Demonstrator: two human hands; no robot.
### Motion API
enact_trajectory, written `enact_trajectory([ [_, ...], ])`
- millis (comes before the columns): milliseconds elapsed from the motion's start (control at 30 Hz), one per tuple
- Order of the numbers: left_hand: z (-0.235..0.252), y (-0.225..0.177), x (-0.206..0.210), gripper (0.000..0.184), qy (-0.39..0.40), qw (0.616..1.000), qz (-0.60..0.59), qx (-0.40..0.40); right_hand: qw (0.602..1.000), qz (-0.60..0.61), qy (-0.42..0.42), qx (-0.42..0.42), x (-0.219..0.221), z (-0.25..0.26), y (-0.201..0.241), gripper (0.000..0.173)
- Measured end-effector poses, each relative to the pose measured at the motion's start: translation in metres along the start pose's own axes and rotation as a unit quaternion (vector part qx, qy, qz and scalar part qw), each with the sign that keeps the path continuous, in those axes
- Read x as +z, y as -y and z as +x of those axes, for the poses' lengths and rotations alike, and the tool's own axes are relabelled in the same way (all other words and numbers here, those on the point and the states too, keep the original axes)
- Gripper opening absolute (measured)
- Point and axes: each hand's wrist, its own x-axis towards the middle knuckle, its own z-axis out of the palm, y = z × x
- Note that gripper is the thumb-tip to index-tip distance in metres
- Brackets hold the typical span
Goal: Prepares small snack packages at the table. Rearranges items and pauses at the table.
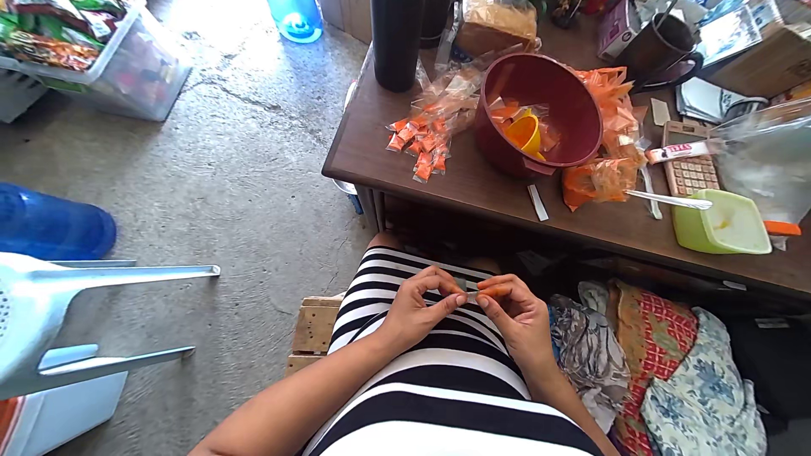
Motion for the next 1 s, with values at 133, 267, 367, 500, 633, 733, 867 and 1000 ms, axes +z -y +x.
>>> enact_trajectory([
  [133, -0.0002, 0.0001, -0.0003, 0.013, 0.007, 1.000, -0.014, -0.006, 1.000, -0.010, 0.020, -0.005, -0.0035, 0.0015, 0.0001, 0.023],
  [267, -0.0005, 0.0016, -0.0004, 0.013, 0.024, 1.000, -0.020, 0.000, 0.998, -0.021, 0.040, -0.032, -0.0013, 0.0024, -0.0007, 0.016],
  [367, -0.0003, 0.0008, -0.0008, 0.014, 0.031, 0.999, -0.017, 0.001, 0.998, -0.023, 0.022, -0.049, 0.0006, 0.0022, -0.0005, 0.009],
  [500, -0.0020, 0.0005, -0.0017, 0.013, 0.040, 0.999, -0.026, 0.008, 0.999, -0.008, -0.005, -0.042, 0.0028, 0.0001, 0.0010, 0.007],
  [633, -0.0031, -0.0007, -0.0013, 0.014, 0.044, 0.999, -0.030, 0.009, 0.999, -0.002, -0.008, -0.043, 0.0037, -0.0009, 0.0004, 0.007],
  [733, -0.0031, -0.0016, -0.0009, 0.014, 0.037, 0.999, -0.028, 0.007, 0.998, -0.017, 0.011, -0.052, 0.0028, 0.0001, 0.0018, 0.008],
  [867, -0.0032, -0.0014, -0.0020, 0.014, 0.034, 0.999, -0.027, 0.004, 0.998, -0.034, 0.034, -0.041, 0.0009, -0.0001, 0.0027, 0.015],
  [1000, -0.0034, -0.0003, -0.0028, 0.014, 0.042, 0.999, -0.034, 0.002, 0.999, -0.012, 0.012, -0.045, 0.0012, -0.0007, 0.0008, 0.007],
])
